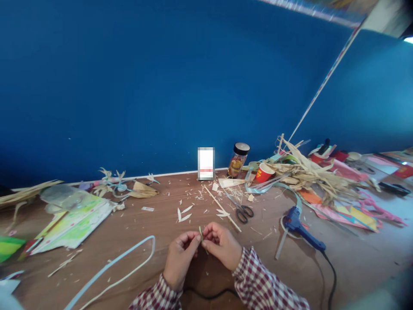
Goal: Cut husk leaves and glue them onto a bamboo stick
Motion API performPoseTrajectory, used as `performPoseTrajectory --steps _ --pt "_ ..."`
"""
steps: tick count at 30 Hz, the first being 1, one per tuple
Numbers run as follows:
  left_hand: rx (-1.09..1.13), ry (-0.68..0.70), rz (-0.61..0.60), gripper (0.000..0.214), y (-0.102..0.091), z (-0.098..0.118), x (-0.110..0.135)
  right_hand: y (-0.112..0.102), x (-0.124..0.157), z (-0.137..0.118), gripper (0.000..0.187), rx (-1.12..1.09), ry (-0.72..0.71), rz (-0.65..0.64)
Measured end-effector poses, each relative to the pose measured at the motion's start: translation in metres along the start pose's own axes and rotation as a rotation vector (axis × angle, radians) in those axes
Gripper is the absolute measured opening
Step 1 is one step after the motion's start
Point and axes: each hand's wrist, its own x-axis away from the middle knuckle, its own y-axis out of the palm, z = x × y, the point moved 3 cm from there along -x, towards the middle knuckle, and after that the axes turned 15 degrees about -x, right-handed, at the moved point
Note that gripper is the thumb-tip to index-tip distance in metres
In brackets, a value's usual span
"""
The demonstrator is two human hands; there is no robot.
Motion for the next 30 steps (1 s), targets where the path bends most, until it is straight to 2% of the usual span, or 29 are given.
performPoseTrajectory --steps 4,10,17,21,25,27,30 --pt "-0.027 0.011 -0.001 0.024 0.0 0.0 0.0 0.001 0.002 0.0 0.012 0.022 -0.001 -0.011" --pt "-0.084 0.018 0.004 0.025 -0.001 -0.002 0.001 0.003 0.002 -0.002 0.011 0.016 0.019 0.057" --pt "-0.188 0.079 -0.027 0.023 -0.002 0.002 0.001 0.001 0.003 -0.004 0.011 0.129 0.012 0.07" --pt "-0.177 0.07 -0.038 0.023 0.0 0.002 0.002 0.002 0.006 -0.007 0.01 0.222 -0.013 0.086" --pt "-0.101 0.039 -0.041 0.024 0.001 0.003 0.003 0.002 0.007 -0.013 0.008 0.325 -0.096 0.103" --pt "-0.069 0.035 -0.043 0.025 0.002 0.004 0.004 0.0 0.005 -0.013 0.008 0.308 -0.113 0.094" --pt "-0.052 0.046 -0.032 0.025 0.001 0.006 0.007 -0.004 0.002 -0.006 0.012 0.209 -0.054 0.09"
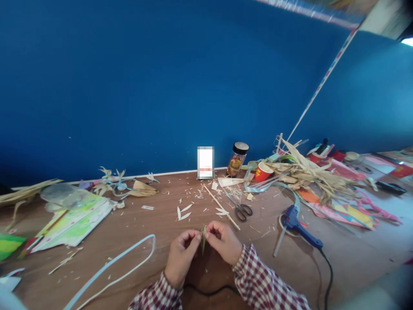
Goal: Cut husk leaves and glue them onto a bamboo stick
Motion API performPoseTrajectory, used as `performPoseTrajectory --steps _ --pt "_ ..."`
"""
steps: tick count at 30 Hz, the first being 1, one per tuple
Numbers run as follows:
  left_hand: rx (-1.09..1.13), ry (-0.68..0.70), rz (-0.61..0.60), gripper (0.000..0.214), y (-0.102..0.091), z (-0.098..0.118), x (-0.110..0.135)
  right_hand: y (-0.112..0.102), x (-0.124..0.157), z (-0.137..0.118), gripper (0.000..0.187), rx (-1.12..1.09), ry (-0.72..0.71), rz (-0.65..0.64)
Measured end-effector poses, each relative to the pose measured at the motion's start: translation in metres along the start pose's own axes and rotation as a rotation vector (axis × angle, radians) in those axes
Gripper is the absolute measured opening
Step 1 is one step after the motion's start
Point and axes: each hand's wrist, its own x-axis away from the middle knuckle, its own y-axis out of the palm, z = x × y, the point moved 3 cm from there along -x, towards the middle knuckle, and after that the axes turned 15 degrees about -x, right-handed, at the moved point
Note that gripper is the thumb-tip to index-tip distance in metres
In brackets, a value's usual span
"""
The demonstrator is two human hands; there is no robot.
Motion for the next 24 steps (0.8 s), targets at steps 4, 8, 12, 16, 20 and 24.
performPoseTrajectory --steps 4,8,12,16,20,24 --pt "-0.021 -0.015 -0.014 0.025 0.0002 0.0 0.001 -0.0044 -0.0026 0.0038 0.015 -0.064 0.029 0.049" --pt "-0.032 -0.014 -0.086 0.023 0.0034 -0.0027 -0.001 -0.0051 -0.0032 -0.0008 0.016 -0.079 0.03 0.059" --pt "-0.064 -0.008 -0.081 0.023 0.0036 -0.0044 -0.0028 -0.0044 -0.0049 0.0018 0.014 -0.106 0.04 0.061" --pt "-0.061 -0.033 -0.094 0.027 0.004 -0.0033 -0.0024 -0.0037 -0.0056 0.0065 0.015 -0.127 0.042 0.071" --pt "-0.059 -0.05 -0.067 0.028 0.0032 -0.0029 -0.0023 -0.003 -0.0042 0.0036 0.017 -0.136 0.062 0.095" --pt "-0.044 -0.061 0.004 0.03 0.0011 -0.0067 -0.0047 -0.0005 -0.002 0.0006 0.021 -0.135 0.06 0.086"
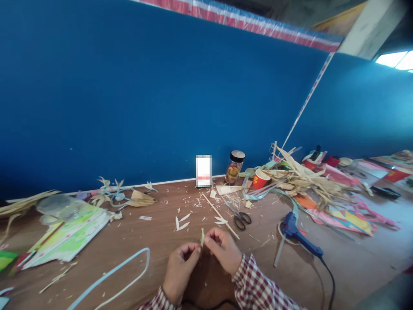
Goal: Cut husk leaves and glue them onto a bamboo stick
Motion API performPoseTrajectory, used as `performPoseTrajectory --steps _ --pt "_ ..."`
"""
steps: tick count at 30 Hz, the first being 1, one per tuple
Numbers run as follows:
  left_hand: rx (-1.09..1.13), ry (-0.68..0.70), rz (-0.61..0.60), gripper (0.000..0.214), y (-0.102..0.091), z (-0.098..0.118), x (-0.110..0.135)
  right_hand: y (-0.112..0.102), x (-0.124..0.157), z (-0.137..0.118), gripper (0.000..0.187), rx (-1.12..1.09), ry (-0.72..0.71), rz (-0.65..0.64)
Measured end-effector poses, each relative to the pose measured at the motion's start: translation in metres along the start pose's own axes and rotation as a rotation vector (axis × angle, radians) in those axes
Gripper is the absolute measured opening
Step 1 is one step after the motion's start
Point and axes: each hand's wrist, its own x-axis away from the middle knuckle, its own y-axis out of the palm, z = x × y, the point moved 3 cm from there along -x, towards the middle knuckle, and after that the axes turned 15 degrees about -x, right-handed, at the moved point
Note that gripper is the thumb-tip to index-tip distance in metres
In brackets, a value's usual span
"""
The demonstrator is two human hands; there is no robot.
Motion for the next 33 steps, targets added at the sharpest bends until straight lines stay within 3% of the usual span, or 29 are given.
performPoseTrajectory --steps 6,12,18,24,33 --pt "-0.007 0.037 -0.02 0.028 0.002 -0.006 -0.001 0.002 0.003 0.004 0.018 0.065 -0.061 -0.014" --pt "-0.032 0.031 0.005 0.031 0.0 -0.007 0.0 0.001 0.003 0.004 0.02 0.021 -0.002 -0.059" --pt "-0.003 0.041 0.028 0.03 0.0 -0.005 0.001 -0.004 0.002 0.001 0.022 0.045 0.01 -0.018" --pt "-0.056 0.05 -0.062 0.027 0.003 0.0 0.002 -0.003 0.002 -0.004 0.019 0.062 0.007 -0.023" --pt "-0.105 0.031 -0.021 0.029 0.002 -0.012 -0.001 -0.004 0.002 0.015 0.017 0.114 -0.03 -0.032"
